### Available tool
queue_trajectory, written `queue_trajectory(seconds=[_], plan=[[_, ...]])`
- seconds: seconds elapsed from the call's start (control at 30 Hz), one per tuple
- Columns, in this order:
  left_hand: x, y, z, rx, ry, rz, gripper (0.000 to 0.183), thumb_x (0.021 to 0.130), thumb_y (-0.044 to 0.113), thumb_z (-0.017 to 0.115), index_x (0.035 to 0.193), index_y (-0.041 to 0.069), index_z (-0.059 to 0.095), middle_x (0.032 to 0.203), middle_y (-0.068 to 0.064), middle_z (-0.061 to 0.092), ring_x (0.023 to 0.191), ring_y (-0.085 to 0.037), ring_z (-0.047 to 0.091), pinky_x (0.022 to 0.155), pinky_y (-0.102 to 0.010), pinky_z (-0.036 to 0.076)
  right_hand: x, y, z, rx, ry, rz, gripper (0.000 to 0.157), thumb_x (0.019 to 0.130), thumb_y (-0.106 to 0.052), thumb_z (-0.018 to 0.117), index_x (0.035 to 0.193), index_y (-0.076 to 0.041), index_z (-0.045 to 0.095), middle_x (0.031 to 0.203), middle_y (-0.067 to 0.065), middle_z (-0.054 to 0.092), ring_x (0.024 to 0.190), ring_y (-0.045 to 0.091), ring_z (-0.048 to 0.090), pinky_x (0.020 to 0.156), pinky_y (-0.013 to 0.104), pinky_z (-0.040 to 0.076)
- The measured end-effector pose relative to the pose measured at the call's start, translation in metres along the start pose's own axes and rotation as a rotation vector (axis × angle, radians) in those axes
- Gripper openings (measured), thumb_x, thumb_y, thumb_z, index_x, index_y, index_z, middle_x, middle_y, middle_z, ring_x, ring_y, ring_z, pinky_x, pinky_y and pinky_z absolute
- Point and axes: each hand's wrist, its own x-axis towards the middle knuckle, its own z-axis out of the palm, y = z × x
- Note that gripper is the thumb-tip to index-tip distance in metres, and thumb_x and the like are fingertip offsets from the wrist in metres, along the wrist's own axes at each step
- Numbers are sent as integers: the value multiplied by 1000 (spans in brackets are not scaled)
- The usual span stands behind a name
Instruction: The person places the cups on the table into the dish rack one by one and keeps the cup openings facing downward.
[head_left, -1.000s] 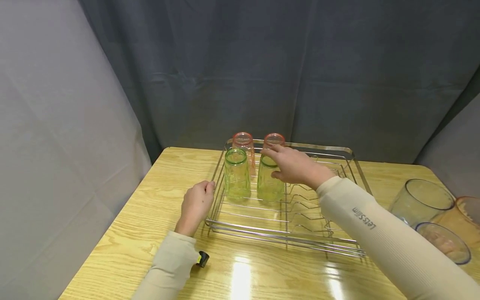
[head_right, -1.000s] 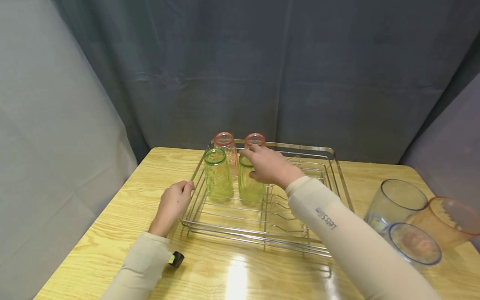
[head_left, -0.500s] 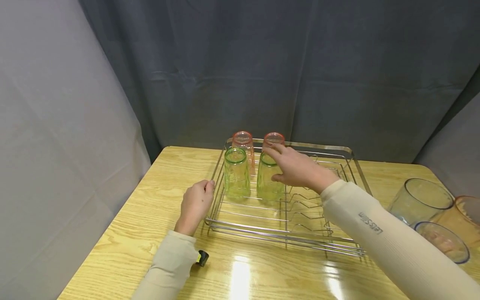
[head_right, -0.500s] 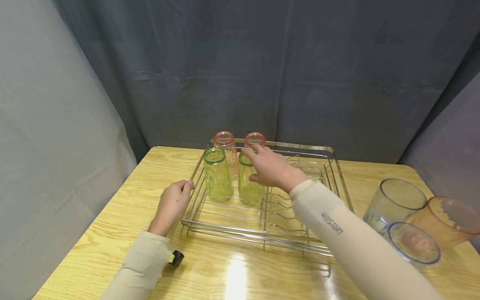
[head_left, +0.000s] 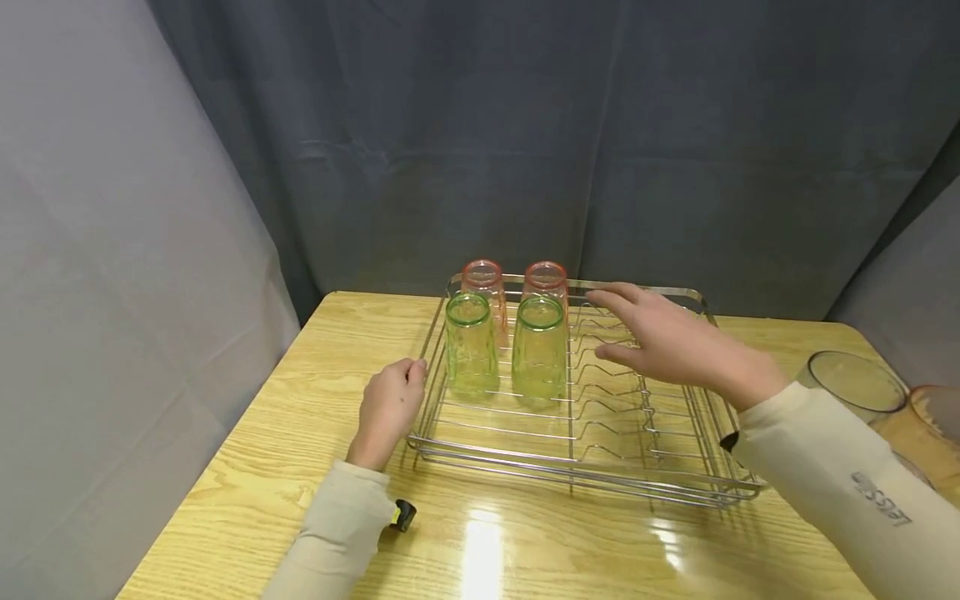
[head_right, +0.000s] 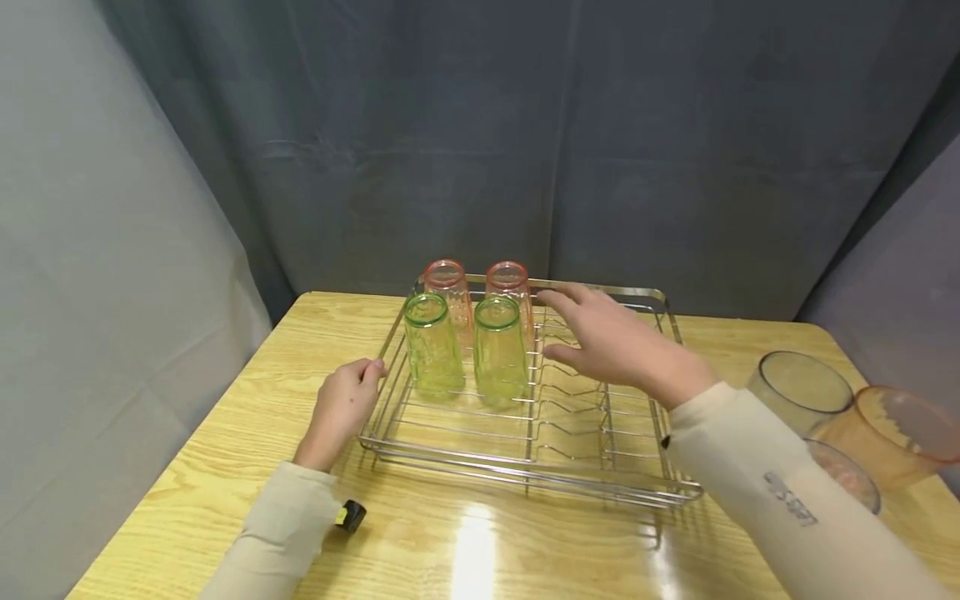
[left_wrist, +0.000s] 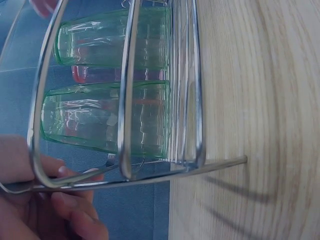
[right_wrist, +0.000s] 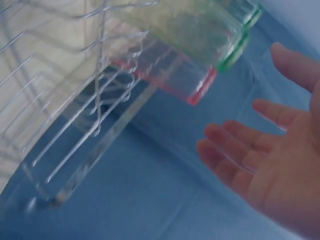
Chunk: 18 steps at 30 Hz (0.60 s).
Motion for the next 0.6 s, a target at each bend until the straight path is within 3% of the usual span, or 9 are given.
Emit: queue_trajectory(seconds=[0.27, 0.5, 0.53, 0.6], plan=[[-1, -3, -2, -2, -8, 3, 46, 107, 37, 37, 116, 6, 70, 50, 2, 40, 39, -10, 30, 36, -22, 25, -51, 36, -15, -3, 98, 22, 68, 93, -29, 69, 150, -7, 39, 152, 23, 39, 135, 45, 43, 102, 63, 40], [-1, -2, -2, -15, -21, 18, 46, 107, 37, 36, 116, 5, 69, 50, 3, 39, 39, -9, 30, 36, -21, 24, -83, 67, -21, -46, 122, 167, 73, 92, -30, 70, 151, -4, 36, 150, 29, 37, 131, 49, 42, 94, 66, 43], [-1, -2, -2, -15, -22, 16, 46, 107, 37, 36, 116, 6, 69, 50, 3, 40, 40, -9, 30, 36, -21, 24, -87, 71, -19, -60, 123, 176, 73, 93, -31, 70, 151, -3, 36, 149, 31, 37, 129, 50, 43, 92, 66, 43], [-1, -1, -2, -19, -20, 15, 46, 107, 37, 37, 116, 6, 70, 50, 3, 39, 40, -10, 30, 36, -21, 24, -94, 78, -17, -88, 131, 183, 72, 93, -31, 69, 149, 0, 37, 146, 33, 39, 110, 44, 58, 87, 64, 46]])
